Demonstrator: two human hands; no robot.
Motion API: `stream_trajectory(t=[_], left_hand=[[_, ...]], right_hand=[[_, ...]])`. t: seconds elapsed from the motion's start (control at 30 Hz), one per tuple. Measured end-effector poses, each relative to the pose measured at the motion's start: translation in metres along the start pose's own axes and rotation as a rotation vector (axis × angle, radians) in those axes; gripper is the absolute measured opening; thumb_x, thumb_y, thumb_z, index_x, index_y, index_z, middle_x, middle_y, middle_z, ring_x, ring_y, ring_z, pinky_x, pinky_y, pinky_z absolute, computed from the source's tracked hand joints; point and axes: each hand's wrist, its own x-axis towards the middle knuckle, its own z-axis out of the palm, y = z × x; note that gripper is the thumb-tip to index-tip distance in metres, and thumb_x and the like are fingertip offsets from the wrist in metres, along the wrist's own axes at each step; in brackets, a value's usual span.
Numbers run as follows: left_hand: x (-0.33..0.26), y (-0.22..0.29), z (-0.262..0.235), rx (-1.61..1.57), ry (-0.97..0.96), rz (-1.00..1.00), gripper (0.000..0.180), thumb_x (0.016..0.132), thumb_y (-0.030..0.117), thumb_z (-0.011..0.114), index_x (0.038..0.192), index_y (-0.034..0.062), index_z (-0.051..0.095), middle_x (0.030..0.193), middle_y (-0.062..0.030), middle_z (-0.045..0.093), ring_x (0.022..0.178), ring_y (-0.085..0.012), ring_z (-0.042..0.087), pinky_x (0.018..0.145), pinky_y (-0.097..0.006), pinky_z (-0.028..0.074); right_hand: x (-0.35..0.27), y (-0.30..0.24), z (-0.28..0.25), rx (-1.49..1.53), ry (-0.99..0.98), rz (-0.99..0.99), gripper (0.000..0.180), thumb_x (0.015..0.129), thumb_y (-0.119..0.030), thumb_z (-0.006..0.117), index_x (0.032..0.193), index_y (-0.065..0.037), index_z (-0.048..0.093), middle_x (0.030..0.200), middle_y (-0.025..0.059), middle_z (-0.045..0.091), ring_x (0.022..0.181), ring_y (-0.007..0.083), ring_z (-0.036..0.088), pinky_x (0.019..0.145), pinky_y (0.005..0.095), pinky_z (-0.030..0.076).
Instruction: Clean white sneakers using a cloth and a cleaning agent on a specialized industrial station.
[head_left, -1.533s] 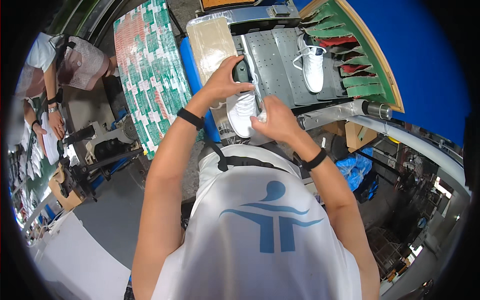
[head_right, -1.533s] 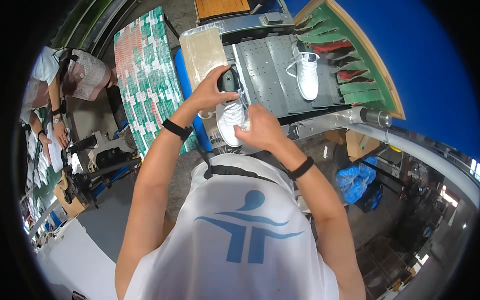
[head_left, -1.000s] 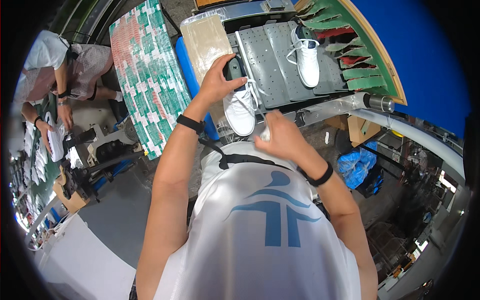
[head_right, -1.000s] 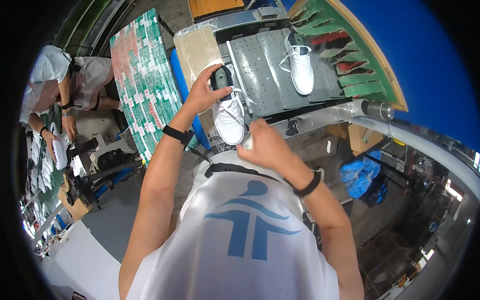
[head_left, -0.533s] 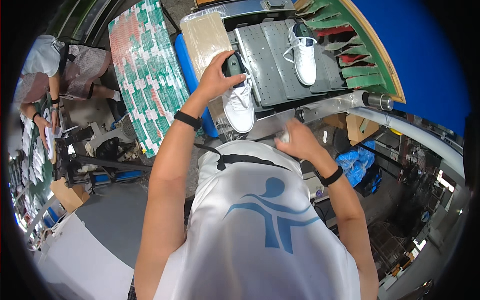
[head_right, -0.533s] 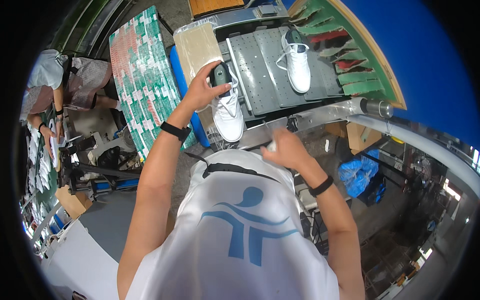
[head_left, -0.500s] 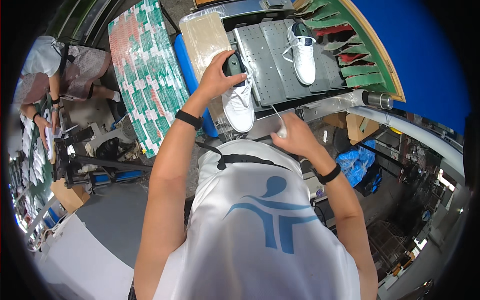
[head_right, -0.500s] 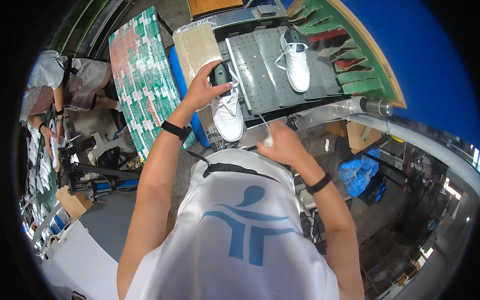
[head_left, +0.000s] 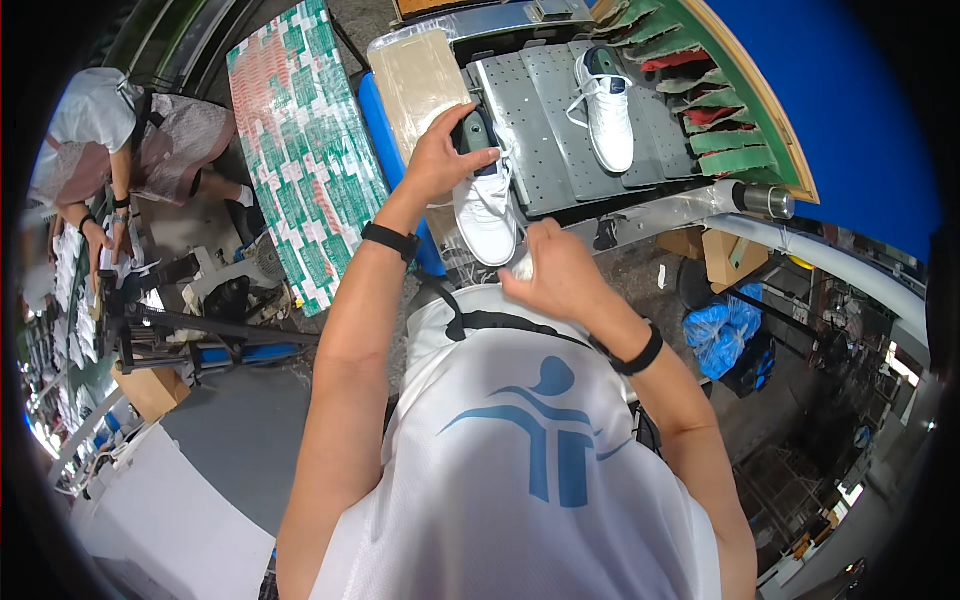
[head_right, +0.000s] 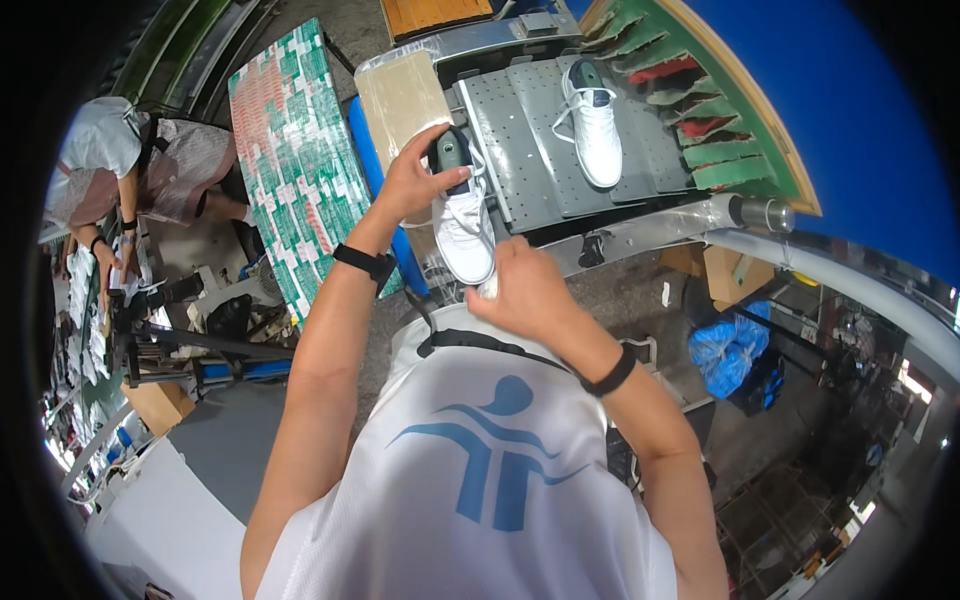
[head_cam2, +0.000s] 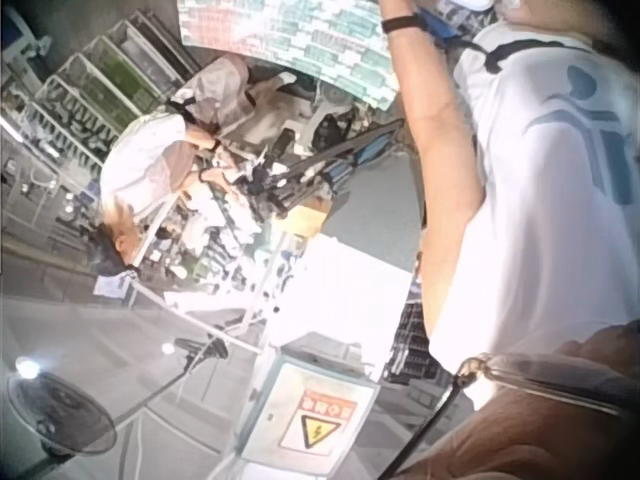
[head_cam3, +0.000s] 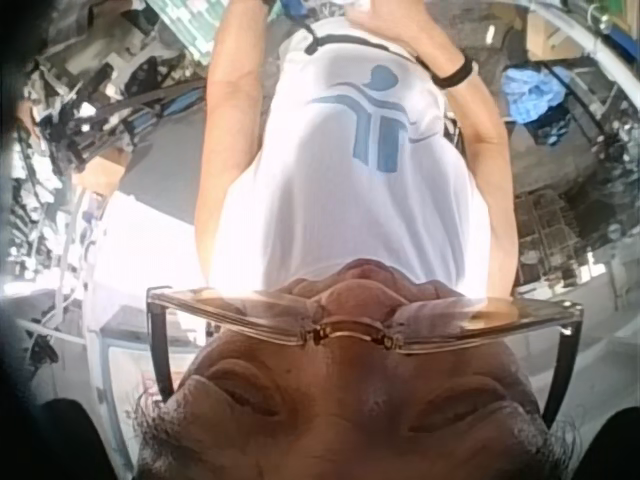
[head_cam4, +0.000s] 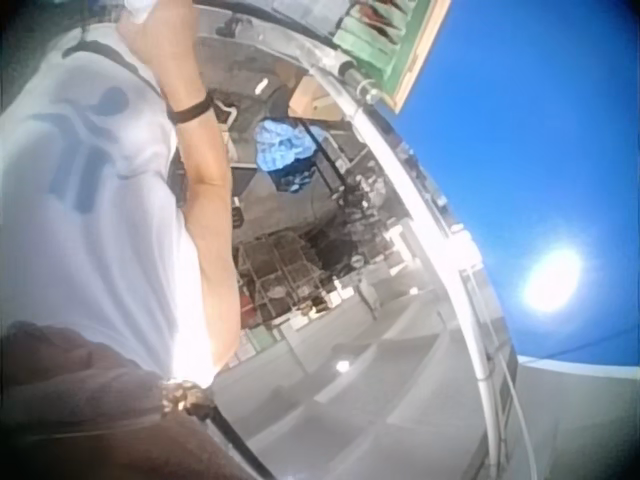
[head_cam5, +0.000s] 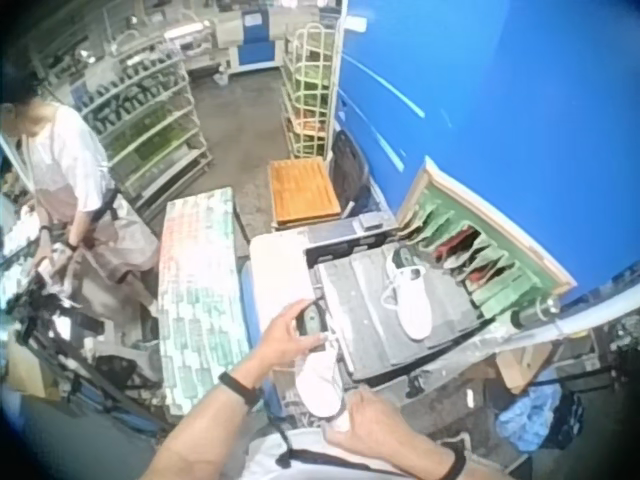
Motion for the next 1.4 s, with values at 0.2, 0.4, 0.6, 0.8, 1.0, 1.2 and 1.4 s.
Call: stream_trajectory(t=[0.2, 0.4, 0.6, 0.8, 1.0, 1.2, 1.4], left_hand=[[0.000, -0.005, 0.002, 0.125, 0.022, 0.038, 0.094, 0.077, 0.037, 0.099, 0.156, 0.0055, 0.058, 0.159, -0.0231, 0.055, 0.147, -0.0362, 0.056, 0.123, -0.042, 0.046], [0.004, -0.001, 0.003, 0.144, 0.013, 0.036, 0.093, 0.076, 0.042, 0.098, 0.153, 0.0050, 0.060, 0.157, -0.0225, 0.057, 0.144, -0.0384, 0.058, 0.120, -0.043, 0.048], [0.001, -0.002, 0.001, 0.101, 0.035, 0.033, 0.089, 0.078, 0.031, 0.101, 0.151, 0.0041, 0.060, 0.151, -0.0195, 0.061, 0.141, -0.0321, 0.059, 0.120, -0.041, 0.046], [0.001, -0.012, 0.003, 0.110, 0.025, 0.057, 0.093, 0.075, 0.040, 0.100, 0.152, 0.0059, 0.061, 0.153, -0.0205, 0.059, 0.140, -0.0358, 0.060, 0.118, -0.042, 0.050], [0.006, -0.010, 0.003, 0.129, 0.017, 0.077, 0.091, 0.075, 0.038, 0.101, 0.151, 0.0061, 0.062, 0.155, -0.0224, 0.058, 0.142, -0.0371, 0.059, 0.120, -0.043, 0.048], [0.001, -0.014, -0.004, -0.115, -0.016, -0.002, 0.096, 0.073, 0.030, 0.104, 0.154, 0.0066, 0.059, 0.154, -0.0176, 0.058, 0.141, -0.0275, 0.058, 0.120, -0.038, 0.047], [0.005, -0.007, 0.000, 0.090, 0.016, 0.058, 0.096, 0.074, 0.038, 0.103, 0.154, 0.0071, 0.060, 0.159, -0.0215, 0.055, 0.147, -0.0361, 0.055, 0.123, -0.043, 0.046]], right_hand=[[0.015, -0.005, 0.005, -0.059, 0.069, -0.113, 0.057, 0.078, -0.038, 0.087, 0.103, 0.008, 0.063, 0.103, 0.0268, 0.065, 0.090, 0.0469, 0.069, 0.084, 0.0534, 0.057], [0.052, 0.001, 0.028, -0.091, 0.064, -0.157, 0.057, 0.078, -0.040, 0.086, 0.100, 0.008, 0.066, 0.100, 0.0278, 0.067, 0.090, 0.0479, 0.069, 0.084, 0.0536, 0.058], [0.038, -0.020, 0.030, 0.093, -0.006, -0.125, 0.054, 0.080, -0.038, 0.084, 0.098, 0.008, 0.064, 0.100, 0.0286, 0.066, 0.090, 0.0489, 0.068, 0.085, 0.0530, 0.057], [0.033, -0.008, 0.002, 0.000, -0.024, -0.146, 0.057, 0.079, -0.041, 0.084, 0.101, 0.009, 0.067, 0.100, 0.0272, 0.068, 0.092, 0.0458, 0.070, 0.087, 0.0521, 0.058], [0.048, 0.000, 0.042, -0.035, -0.008, -0.176, 0.057, 0.078, -0.041, 0.084, 0.100, 0.009, 0.067, 0.098, 0.0281, 0.068, 0.091, 0.0458, 0.070, 0.086, 0.0519, 0.058], [0.015, 0.004, 0.004, 0.141, -0.054, -0.071, 0.057, 0.080, -0.041, 0.084, 0.102, 0.008, 0.066, 0.105, 0.0295, 0.068, 0.095, 0.0462, 0.070, 0.087, 0.0526, 0.058], [0.037, 0.015, 0.026, -0.046, 0.050, -0.185, 0.059, 0.078, -0.042, 0.084, 0.104, 0.008, 0.067, 0.099, 0.0250, 0.067, 0.093, 0.0431, 0.070, 0.088, 0.0519, 0.056]])
